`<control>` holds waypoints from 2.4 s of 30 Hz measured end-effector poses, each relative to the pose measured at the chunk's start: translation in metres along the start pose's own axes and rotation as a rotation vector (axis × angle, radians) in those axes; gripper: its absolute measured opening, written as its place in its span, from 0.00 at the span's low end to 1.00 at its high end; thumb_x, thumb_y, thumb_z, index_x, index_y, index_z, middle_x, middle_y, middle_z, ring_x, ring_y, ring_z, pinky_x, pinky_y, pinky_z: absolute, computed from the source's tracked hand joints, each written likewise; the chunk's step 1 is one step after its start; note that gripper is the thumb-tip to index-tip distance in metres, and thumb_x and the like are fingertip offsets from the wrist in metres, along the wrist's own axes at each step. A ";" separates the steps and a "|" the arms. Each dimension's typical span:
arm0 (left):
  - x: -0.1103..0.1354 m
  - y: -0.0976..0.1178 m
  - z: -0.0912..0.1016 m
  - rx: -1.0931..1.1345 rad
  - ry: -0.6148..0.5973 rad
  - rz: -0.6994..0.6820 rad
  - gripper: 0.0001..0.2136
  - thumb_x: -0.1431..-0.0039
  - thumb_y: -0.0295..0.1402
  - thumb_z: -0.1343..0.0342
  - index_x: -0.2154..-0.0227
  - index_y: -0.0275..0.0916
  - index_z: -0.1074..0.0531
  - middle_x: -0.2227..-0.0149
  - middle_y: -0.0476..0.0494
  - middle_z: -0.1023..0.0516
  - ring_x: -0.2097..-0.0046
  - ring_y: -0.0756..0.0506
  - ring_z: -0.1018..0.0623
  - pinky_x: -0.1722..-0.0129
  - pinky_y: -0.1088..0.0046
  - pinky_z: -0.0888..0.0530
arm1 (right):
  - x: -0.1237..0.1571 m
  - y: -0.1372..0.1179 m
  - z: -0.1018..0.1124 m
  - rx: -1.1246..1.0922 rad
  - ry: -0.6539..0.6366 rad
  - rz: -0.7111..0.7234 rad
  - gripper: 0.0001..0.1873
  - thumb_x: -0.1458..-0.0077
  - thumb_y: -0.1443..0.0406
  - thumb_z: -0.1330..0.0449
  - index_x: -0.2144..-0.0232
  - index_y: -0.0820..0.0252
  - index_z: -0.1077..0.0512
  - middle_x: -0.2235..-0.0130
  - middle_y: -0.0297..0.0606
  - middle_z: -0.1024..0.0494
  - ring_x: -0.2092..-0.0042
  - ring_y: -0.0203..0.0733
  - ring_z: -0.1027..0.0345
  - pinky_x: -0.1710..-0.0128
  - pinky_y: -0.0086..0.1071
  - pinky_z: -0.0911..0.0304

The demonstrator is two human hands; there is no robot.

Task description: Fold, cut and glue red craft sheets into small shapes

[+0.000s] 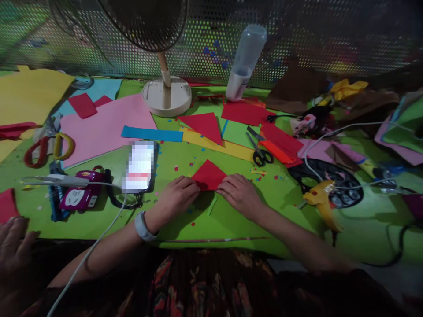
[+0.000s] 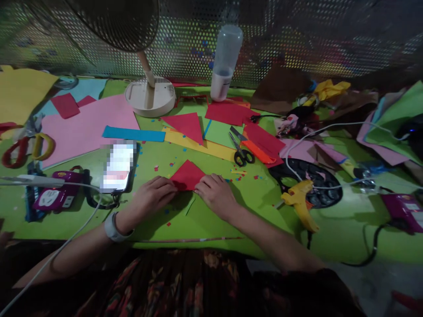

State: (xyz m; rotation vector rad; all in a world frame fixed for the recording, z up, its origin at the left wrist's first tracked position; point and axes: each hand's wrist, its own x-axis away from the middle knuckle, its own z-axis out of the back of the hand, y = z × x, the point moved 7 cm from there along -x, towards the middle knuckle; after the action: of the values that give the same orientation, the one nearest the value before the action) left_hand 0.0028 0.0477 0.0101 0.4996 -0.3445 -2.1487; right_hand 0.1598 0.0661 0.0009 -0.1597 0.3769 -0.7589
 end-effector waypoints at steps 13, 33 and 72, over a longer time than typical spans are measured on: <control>-0.002 -0.025 0.000 0.300 -0.028 0.259 0.07 0.38 0.35 0.46 0.69 0.40 0.26 0.66 0.45 0.25 0.64 0.47 0.26 0.62 0.67 0.31 | -0.007 0.025 -0.006 -0.333 -0.159 -0.304 0.05 0.43 0.62 0.38 0.69 0.57 0.26 0.66 0.36 0.25 0.60 0.42 0.34 0.60 0.36 0.44; 0.034 0.008 0.042 -0.379 0.178 0.278 0.11 0.36 0.33 0.50 0.54 0.40 0.28 0.50 0.40 0.24 0.50 0.39 0.26 0.50 0.57 0.35 | -0.006 0.031 -0.010 -0.333 -0.175 -0.349 0.06 0.43 0.62 0.39 0.70 0.57 0.26 0.67 0.36 0.25 0.62 0.41 0.34 0.60 0.36 0.44; 0.012 0.043 -0.047 -0.244 -0.105 0.068 0.49 0.45 0.64 0.62 0.33 0.27 0.60 0.33 0.28 0.50 0.32 0.35 0.51 0.34 0.54 0.55 | -0.001 0.043 -0.004 -0.314 -0.217 -0.355 0.07 0.43 0.60 0.38 0.69 0.56 0.24 0.68 0.36 0.24 0.62 0.41 0.33 0.60 0.36 0.45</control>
State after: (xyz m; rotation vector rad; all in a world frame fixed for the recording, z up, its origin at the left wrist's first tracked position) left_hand 0.0487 0.0102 -0.0161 0.2340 -0.1507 -2.1187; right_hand 0.1844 0.0976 -0.0145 -0.6117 0.2609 -1.0180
